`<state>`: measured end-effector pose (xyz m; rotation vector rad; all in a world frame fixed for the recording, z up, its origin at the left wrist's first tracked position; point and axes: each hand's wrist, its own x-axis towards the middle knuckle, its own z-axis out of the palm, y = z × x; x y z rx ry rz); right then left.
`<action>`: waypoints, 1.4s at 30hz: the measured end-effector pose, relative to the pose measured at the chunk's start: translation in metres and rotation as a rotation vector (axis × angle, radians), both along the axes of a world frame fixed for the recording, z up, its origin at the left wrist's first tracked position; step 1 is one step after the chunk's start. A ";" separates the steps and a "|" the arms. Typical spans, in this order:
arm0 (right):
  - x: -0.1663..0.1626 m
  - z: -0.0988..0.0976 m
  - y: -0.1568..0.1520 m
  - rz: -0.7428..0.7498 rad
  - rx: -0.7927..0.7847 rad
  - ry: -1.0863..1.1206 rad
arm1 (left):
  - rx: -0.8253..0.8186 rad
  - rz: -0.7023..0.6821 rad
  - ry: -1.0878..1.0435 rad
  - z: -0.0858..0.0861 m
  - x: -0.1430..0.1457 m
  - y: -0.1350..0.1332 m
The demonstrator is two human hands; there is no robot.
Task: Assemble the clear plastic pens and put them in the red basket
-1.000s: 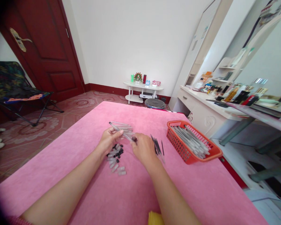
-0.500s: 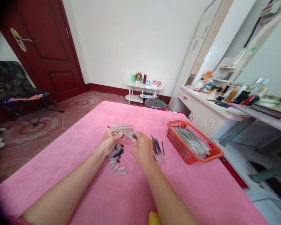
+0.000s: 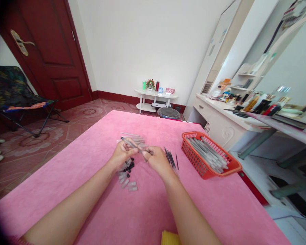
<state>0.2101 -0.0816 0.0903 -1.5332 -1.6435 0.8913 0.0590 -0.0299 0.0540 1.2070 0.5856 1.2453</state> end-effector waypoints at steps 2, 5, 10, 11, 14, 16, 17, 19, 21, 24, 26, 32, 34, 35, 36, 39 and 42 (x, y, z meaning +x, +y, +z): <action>-0.001 0.001 -0.002 0.004 0.094 -0.165 | 0.023 -0.023 0.030 0.000 0.005 -0.001; 0.005 0.006 -0.003 -0.024 0.165 -0.318 | 0.077 0.009 0.090 0.001 0.007 -0.001; 0.052 0.035 -0.005 -0.389 0.306 -0.484 | 0.157 0.214 0.227 -0.003 -0.010 0.013; 0.066 0.042 -0.008 -0.514 0.324 -0.550 | 0.170 0.283 0.292 -0.005 -0.016 0.017; 0.110 0.056 -0.018 -0.856 0.243 -0.702 | 0.245 0.426 0.492 -0.018 -0.031 0.031; 0.132 0.059 -0.025 -0.977 0.142 -0.758 | 0.328 0.430 0.595 -0.026 -0.038 0.038; 0.139 0.059 -0.027 -1.001 0.117 -0.778 | 0.378 0.408 0.647 -0.029 -0.039 0.041; 0.144 0.056 -0.026 -1.016 0.154 -0.795 | 0.473 0.340 0.734 -0.033 -0.040 0.042; 0.137 0.051 -0.021 -0.945 0.274 -0.754 | 0.559 0.254 0.808 -0.032 -0.039 0.041; 0.114 0.041 -0.008 -0.658 0.376 -0.643 | 0.652 0.155 0.893 -0.027 -0.035 0.036; 0.096 0.034 -0.001 -0.453 0.272 -0.637 | 0.687 0.139 0.930 -0.024 -0.034 0.033; 0.058 0.018 -0.002 -0.142 -0.101 -0.769 | 0.710 0.129 1.022 -0.020 -0.032 0.031; 0.050 0.014 -0.005 -0.112 -0.156 -0.824 | 0.712 0.116 1.052 -0.021 -0.032 0.031; 0.047 0.012 -0.006 -0.100 -0.171 -0.851 | 0.716 0.111 1.061 -0.021 -0.031 0.031; 0.045 0.010 -0.006 -0.091 -0.178 -0.875 | 0.722 0.104 1.067 -0.021 -0.031 0.031; 0.039 0.003 -0.006 -0.088 -0.191 -0.928 | 0.740 0.068 1.091 -0.022 -0.031 0.031; 0.040 0.002 -0.005 -0.100 -0.202 -0.936 | 0.704 0.088 1.096 -0.024 -0.031 0.031</action>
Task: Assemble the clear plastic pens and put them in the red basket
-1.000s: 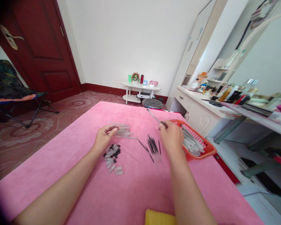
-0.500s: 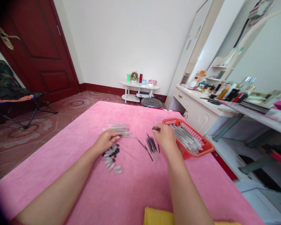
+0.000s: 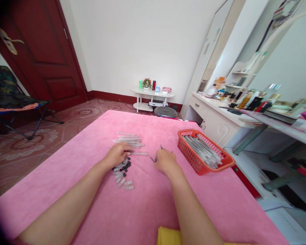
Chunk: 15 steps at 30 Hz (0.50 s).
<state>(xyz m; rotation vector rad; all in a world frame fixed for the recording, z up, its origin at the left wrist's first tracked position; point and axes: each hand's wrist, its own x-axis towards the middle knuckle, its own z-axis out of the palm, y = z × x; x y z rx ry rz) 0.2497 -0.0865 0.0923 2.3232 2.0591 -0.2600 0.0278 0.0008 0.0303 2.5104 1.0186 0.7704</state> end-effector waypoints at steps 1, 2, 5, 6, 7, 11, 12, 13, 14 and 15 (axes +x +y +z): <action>0.001 0.001 0.000 -0.006 0.010 0.007 | -0.007 0.028 -0.018 0.000 -0.001 0.000; 0.004 0.004 0.000 -0.012 0.030 0.019 | -0.012 0.057 -0.040 -0.001 -0.001 0.000; 0.010 0.015 -0.001 0.006 0.115 0.094 | -0.023 0.116 -0.097 -0.001 -0.003 0.001; 0.012 0.019 -0.002 0.031 0.142 0.133 | -0.027 0.126 -0.111 -0.002 -0.004 0.002; 0.013 0.023 -0.003 0.062 0.165 0.173 | -0.030 0.132 -0.122 -0.002 -0.005 0.002; 0.011 0.033 -0.007 0.145 0.206 0.271 | -0.030 0.133 -0.126 -0.003 -0.006 0.003; 0.009 0.033 -0.007 0.152 0.205 0.276 | -0.028 0.130 -0.118 -0.003 -0.006 0.003; 0.008 0.034 -0.008 0.158 0.205 0.276 | -0.026 0.129 -0.111 -0.003 -0.006 0.003; 0.007 0.034 -0.008 0.163 0.206 0.274 | -0.023 0.130 -0.107 -0.002 -0.006 0.003; 0.007 0.033 -0.008 0.168 0.207 0.269 | -0.019 0.129 -0.106 -0.002 -0.005 0.002</action>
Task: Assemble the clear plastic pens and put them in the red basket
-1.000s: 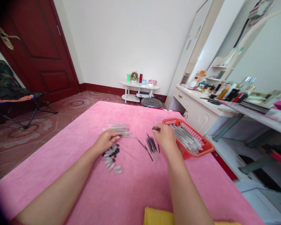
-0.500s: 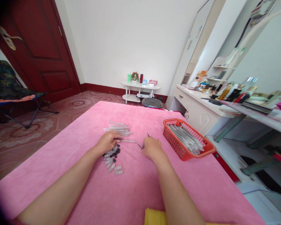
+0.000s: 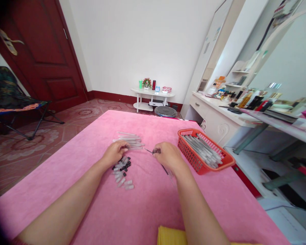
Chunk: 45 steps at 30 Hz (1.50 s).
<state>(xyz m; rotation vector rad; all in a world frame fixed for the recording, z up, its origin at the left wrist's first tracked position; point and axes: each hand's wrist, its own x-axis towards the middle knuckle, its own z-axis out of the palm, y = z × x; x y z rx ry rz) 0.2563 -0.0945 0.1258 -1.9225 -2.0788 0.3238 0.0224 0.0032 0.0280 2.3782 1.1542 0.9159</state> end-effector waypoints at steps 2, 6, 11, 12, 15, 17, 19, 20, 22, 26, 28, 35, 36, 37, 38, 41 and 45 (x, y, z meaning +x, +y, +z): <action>-0.001 -0.001 0.000 0.005 -0.003 -0.014 | 0.009 -0.006 -0.002 0.000 0.000 -0.001; -0.004 0.001 0.000 -0.012 -0.020 -0.064 | 0.039 -0.037 0.009 0.003 0.001 -0.002; -0.010 0.002 -0.002 -0.025 0.033 -0.136 | 0.082 -0.115 0.050 0.011 0.005 -0.006; -0.012 0.001 -0.002 -0.023 0.040 -0.142 | 0.088 -0.140 0.047 0.012 0.007 -0.008; -0.017 -0.006 0.000 -0.024 0.054 -0.156 | 0.078 -0.210 0.011 0.015 0.013 -0.013; -0.022 -0.011 0.002 -0.025 0.074 -0.159 | 0.054 -0.234 -0.028 0.016 0.018 -0.018; -0.027 -0.012 0.003 -0.006 0.150 -0.124 | 0.023 -0.253 -0.071 0.016 0.021 -0.021; -0.030 -0.011 0.003 -0.003 0.228 -0.089 | 0.011 -0.255 -0.096 0.016 0.022 -0.021; -0.034 -0.006 0.001 -0.036 0.458 0.005 | -0.008 -0.246 -0.165 0.015 0.021 -0.019; -0.039 0.004 -0.004 -0.111 0.774 0.197 | -0.054 -0.063 -0.461 0.012 0.013 -0.009; -0.041 -0.001 -0.003 -0.039 0.696 0.255 | -0.122 0.074 -0.667 0.011 0.009 -0.004; -0.063 -0.049 0.005 0.348 0.195 0.128 | -0.341 0.213 -1.126 0.010 0.008 0.001; -0.067 -0.053 0.004 0.363 0.166 0.100 | -0.340 0.211 -1.134 0.009 0.008 0.001; -0.069 -0.056 0.003 0.373 0.144 0.073 | -0.336 0.209 -1.138 0.008 0.008 0.001; -0.072 -0.057 0.002 0.379 0.124 0.043 | -0.331 0.208 -1.138 0.008 0.008 0.002; -0.077 -0.059 -0.001 0.352 0.077 -0.054 | -0.325 0.216 -1.133 0.007 0.008 0.002; -0.085 -0.059 -0.006 0.300 0.037 -0.147 | -0.313 0.210 -1.108 0.007 0.009 0.001</action>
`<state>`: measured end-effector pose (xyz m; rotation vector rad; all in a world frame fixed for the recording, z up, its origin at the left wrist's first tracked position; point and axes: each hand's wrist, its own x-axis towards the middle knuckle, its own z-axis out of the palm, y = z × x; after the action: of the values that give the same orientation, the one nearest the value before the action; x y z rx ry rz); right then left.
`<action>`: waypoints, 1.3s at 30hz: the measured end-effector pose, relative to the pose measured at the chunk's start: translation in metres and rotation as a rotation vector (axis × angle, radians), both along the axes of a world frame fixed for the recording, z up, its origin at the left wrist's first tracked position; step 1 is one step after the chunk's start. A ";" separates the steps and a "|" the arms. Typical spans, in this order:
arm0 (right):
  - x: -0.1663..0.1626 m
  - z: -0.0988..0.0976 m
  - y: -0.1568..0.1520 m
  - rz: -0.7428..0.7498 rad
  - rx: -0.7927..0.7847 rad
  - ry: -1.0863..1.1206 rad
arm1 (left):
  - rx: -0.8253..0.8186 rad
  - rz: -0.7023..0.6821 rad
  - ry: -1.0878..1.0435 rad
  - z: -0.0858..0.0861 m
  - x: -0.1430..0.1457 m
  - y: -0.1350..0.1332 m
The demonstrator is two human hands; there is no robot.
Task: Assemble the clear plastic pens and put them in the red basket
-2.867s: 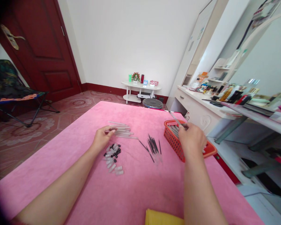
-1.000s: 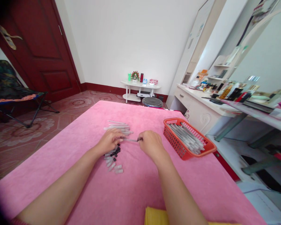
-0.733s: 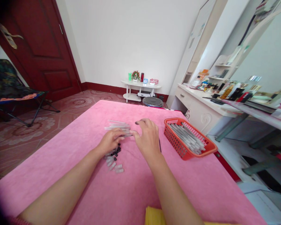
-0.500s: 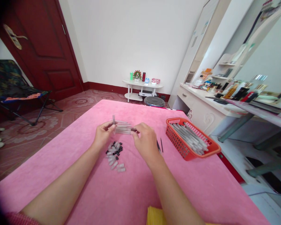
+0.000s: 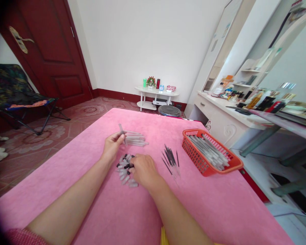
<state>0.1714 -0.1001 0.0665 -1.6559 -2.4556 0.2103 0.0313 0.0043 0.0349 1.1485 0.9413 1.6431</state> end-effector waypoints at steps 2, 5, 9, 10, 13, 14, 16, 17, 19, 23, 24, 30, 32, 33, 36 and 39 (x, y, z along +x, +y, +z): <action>-0.002 0.000 -0.002 -0.014 0.009 0.004 | 0.008 -0.010 0.022 0.000 0.000 0.000; 0.000 -0.001 0.000 -0.042 0.020 0.085 | 0.049 -0.017 0.113 -0.001 -0.001 0.000; 0.018 -0.001 0.013 -0.172 0.033 0.346 | 0.264 -0.003 0.509 0.000 -0.005 -0.002; 0.024 -0.001 0.017 -0.213 0.048 0.423 | 0.326 0.005 0.632 0.001 -0.005 -0.003; 0.042 0.003 0.026 -0.317 0.094 0.612 | 0.449 0.005 0.925 0.004 -0.005 -0.007; 0.046 0.005 0.028 -0.339 0.108 0.655 | 0.470 -0.005 0.993 0.005 -0.004 -0.009; 0.053 0.008 0.029 -0.361 0.134 0.718 | 0.503 -0.025 1.084 0.007 -0.002 -0.012; 0.055 0.010 0.029 -0.365 0.143 0.739 | 0.518 -0.031 1.114 0.008 -0.001 -0.013; 0.056 0.012 0.029 -0.359 0.146 0.779 | 0.544 -0.039 1.163 0.009 0.000 -0.015; 0.056 0.014 0.028 -0.332 0.135 0.827 | 0.573 -0.036 1.233 0.008 0.002 -0.017; 0.056 0.014 0.028 -0.316 0.142 0.819 | 0.578 -0.035 1.247 0.009 0.002 -0.017; 0.058 0.010 0.029 -0.240 0.184 0.738 | 0.591 -0.033 1.287 0.010 0.003 -0.019; 0.059 0.009 0.029 -0.240 0.181 0.720 | 0.599 -0.038 1.287 0.011 0.003 -0.019; 0.059 0.009 0.029 -0.244 0.177 0.709 | 0.604 -0.044 1.286 0.011 0.003 -0.019; 0.058 0.009 0.029 -0.261 0.167 0.669 | 0.617 -0.065 1.279 0.010 0.004 -0.019; 0.055 0.012 0.027 -0.275 0.153 0.620 | 0.624 -0.085 1.270 0.010 0.004 -0.019</action>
<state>0.2265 -0.0733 0.0782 -1.5437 -1.7318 0.4126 0.0352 -0.0150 0.0446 2.7524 1.0650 1.0133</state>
